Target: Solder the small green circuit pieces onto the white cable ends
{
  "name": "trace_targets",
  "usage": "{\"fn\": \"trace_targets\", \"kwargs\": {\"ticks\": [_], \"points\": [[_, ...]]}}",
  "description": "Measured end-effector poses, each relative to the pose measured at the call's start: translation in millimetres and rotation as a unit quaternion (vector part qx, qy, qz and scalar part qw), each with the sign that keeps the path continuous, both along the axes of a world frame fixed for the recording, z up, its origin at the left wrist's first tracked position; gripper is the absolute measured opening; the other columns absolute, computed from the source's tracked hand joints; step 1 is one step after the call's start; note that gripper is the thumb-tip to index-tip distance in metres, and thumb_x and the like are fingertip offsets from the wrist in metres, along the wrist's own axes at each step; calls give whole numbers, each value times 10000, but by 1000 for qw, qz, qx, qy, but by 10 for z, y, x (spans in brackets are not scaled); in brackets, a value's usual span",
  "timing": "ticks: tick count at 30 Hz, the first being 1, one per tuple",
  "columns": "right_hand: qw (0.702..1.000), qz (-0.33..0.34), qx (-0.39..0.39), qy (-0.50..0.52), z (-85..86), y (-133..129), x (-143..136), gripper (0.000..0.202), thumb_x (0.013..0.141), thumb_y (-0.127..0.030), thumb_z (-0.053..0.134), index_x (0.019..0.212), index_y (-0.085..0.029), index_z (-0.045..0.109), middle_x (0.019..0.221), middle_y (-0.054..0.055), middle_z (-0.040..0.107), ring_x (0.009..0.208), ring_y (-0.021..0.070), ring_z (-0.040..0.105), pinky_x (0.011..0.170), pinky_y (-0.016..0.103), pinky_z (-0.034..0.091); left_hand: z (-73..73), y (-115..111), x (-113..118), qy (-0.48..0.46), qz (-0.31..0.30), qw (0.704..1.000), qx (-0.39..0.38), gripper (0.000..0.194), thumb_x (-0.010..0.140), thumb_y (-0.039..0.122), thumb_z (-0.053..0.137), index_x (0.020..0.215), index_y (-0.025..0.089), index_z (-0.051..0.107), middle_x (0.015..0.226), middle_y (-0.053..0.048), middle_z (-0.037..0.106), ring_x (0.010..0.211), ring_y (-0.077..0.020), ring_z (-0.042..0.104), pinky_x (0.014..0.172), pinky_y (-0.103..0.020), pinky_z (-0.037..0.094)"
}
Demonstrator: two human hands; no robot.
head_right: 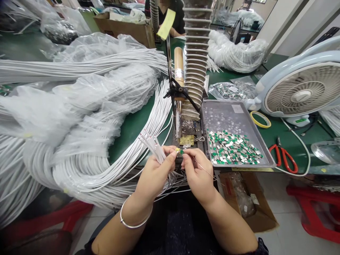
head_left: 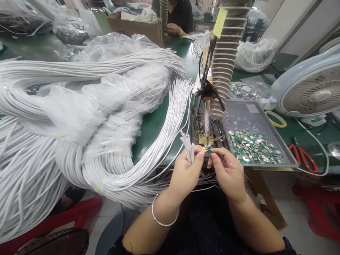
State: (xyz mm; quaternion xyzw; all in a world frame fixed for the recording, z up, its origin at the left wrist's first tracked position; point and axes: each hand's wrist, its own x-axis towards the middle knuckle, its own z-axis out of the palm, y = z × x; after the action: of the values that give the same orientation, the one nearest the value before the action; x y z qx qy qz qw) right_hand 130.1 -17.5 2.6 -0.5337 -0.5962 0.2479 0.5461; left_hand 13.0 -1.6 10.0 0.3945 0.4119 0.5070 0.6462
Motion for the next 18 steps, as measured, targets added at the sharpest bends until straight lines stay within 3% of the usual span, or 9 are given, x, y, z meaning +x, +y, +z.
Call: {"fn": "trace_targets", "kwargs": {"ticks": [4, 12, 18], "points": [[1000, -5, 5, 10, 5, 23, -14, 79, 844, -181, 533, 870, -184, 607, 613, -33, 562, 503, 85, 576, 487, 205, 519, 26, 29, 3, -17, -6, 1000, -5, 110, 809, 248, 582, 739, 175, 538, 637, 29, 535, 516, -69, 451, 566, -221, 402], [999, -7, -8, 33, 35, 43, -29, 82, 845, -190, 538, 887, -195, 609, 640, -30, 566, 520, 83, 574, 505, 215, 523, 21, 63, -13, -6, 10, 1000, -6, 125, 779, 268, 619, 737, 163, 567, 703, 14, 560, 519, -58, 432, 535, -212, 386], [999, -16, -19, 29, 39, 50, -34, 79, 850, -221, 537, 880, -205, 608, 677, -17, 582, 520, 89, 568, 505, 233, 523, 52, 77, -19, 9, 20, 1000, -15, 164, 750, 302, 648, 720, 161, 569, 634, 22, 533, 516, -72, 439, 512, -216, 378]]}}
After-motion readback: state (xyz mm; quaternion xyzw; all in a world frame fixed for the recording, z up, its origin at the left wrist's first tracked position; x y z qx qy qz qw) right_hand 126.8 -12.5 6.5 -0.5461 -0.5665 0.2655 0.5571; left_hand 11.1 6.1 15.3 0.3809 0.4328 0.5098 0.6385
